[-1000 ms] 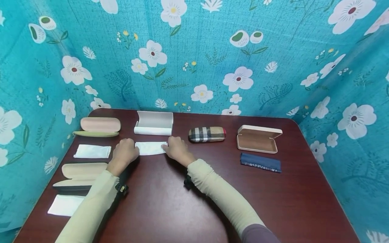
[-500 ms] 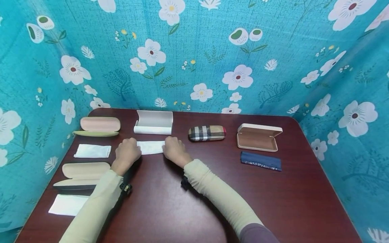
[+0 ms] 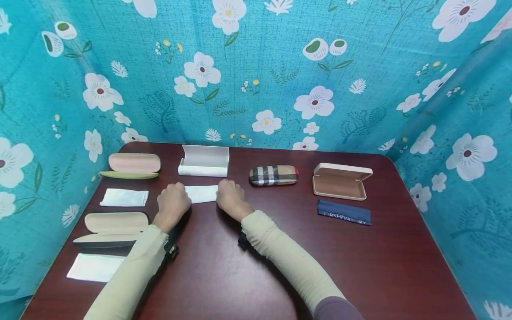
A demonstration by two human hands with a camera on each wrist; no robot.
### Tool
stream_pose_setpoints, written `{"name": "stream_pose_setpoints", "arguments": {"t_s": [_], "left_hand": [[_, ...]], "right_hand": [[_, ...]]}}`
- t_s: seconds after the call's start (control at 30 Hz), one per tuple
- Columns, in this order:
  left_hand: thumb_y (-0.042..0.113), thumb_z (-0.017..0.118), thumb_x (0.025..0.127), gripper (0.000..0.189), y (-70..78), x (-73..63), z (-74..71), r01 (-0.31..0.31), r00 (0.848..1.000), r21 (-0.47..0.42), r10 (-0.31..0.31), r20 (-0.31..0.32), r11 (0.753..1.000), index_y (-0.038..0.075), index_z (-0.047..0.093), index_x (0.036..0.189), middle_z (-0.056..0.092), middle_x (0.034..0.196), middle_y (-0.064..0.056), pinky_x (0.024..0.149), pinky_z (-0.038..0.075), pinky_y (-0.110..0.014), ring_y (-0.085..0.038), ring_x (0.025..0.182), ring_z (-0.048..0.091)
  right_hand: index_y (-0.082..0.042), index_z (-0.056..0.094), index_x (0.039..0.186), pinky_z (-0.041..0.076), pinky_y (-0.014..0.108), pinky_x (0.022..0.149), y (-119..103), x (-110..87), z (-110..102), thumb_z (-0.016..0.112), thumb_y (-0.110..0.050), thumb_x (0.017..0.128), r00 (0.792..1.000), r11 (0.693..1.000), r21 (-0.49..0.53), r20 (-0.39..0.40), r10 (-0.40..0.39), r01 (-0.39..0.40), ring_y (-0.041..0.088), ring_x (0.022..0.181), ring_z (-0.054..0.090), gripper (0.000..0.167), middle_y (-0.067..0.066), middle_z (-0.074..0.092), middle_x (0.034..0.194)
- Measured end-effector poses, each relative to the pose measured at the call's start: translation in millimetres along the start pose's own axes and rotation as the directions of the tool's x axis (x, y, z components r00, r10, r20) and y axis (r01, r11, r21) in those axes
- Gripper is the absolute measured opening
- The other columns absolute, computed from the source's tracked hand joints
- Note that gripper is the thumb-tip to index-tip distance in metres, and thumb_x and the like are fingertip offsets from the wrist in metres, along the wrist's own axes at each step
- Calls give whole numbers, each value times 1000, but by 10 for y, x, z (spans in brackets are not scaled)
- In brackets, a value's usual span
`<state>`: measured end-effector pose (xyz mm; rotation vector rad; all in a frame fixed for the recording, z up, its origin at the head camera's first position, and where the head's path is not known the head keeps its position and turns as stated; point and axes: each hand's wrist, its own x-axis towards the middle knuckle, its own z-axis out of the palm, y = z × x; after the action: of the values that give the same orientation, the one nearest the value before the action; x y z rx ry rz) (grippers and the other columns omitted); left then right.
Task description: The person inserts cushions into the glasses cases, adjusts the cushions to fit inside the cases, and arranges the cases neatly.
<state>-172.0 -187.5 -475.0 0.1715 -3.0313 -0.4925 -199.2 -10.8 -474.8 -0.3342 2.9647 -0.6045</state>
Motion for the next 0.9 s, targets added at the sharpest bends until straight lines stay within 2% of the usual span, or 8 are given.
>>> {"name": "stream_pose_setpoints", "arguments": {"t_s": [0.13, 0.3, 0.57, 0.73, 0.9], "left_hand": [[3, 57, 79, 15, 28, -4, 31, -6, 1000, 15, 6, -5, 1000, 4, 59, 64, 65, 73, -23, 54, 51, -57, -47, 71, 67], [4, 58, 76, 16, 32, -18, 40, 0, 1000, 15, 0, -22, 1000, 6, 56, 61, 64, 71, -21, 53, 50, -56, -46, 70, 66], [7, 61, 77, 8, -1, -25, 52, 6, 998, 16, -5, -60, 1000, 1, 64, 72, 66, 80, -25, 56, 50, -58, -50, 75, 67], [4, 59, 75, 14, -8, -33, 50, -1, 999, 13, 2, -53, 1000, 7, 53, 61, 61, 73, -20, 53, 48, -56, -46, 70, 65], [3, 58, 74, 21, -11, -40, 65, 4, 999, 16, -3, -46, 1000, 10, 47, 58, 59, 71, -18, 52, 47, -55, -44, 68, 65]], "right_hand": [[-10, 61, 79, 58, 46, 72, -4, 22, 9, 63, -18, 96, 1000, 1000, -26, -14, -1, 1, 31, 86, 73, 19, 12, 74, 93], [-12, 58, 75, 58, 46, 71, 4, 28, 9, 61, -15, 95, 1000, 1000, -11, -8, 10, -10, 31, 83, 73, 20, 11, 73, 90], [-15, 49, 68, 57, 45, 70, 5, 26, -2, 60, -15, 94, 999, 998, 47, 7, 38, -38, 25, 74, 68, 28, 8, 69, 83], [-16, 46, 65, 57, 45, 71, -7, 26, 7, 60, -18, 96, 998, 997, 44, 19, 60, -61, 26, 77, 69, 34, 8, 70, 86], [-14, 52, 66, 57, 44, 69, -37, 22, 28, 61, -13, 93, 998, 998, 16, 17, 52, -52, 29, 83, 72, 28, 10, 73, 92]]}}
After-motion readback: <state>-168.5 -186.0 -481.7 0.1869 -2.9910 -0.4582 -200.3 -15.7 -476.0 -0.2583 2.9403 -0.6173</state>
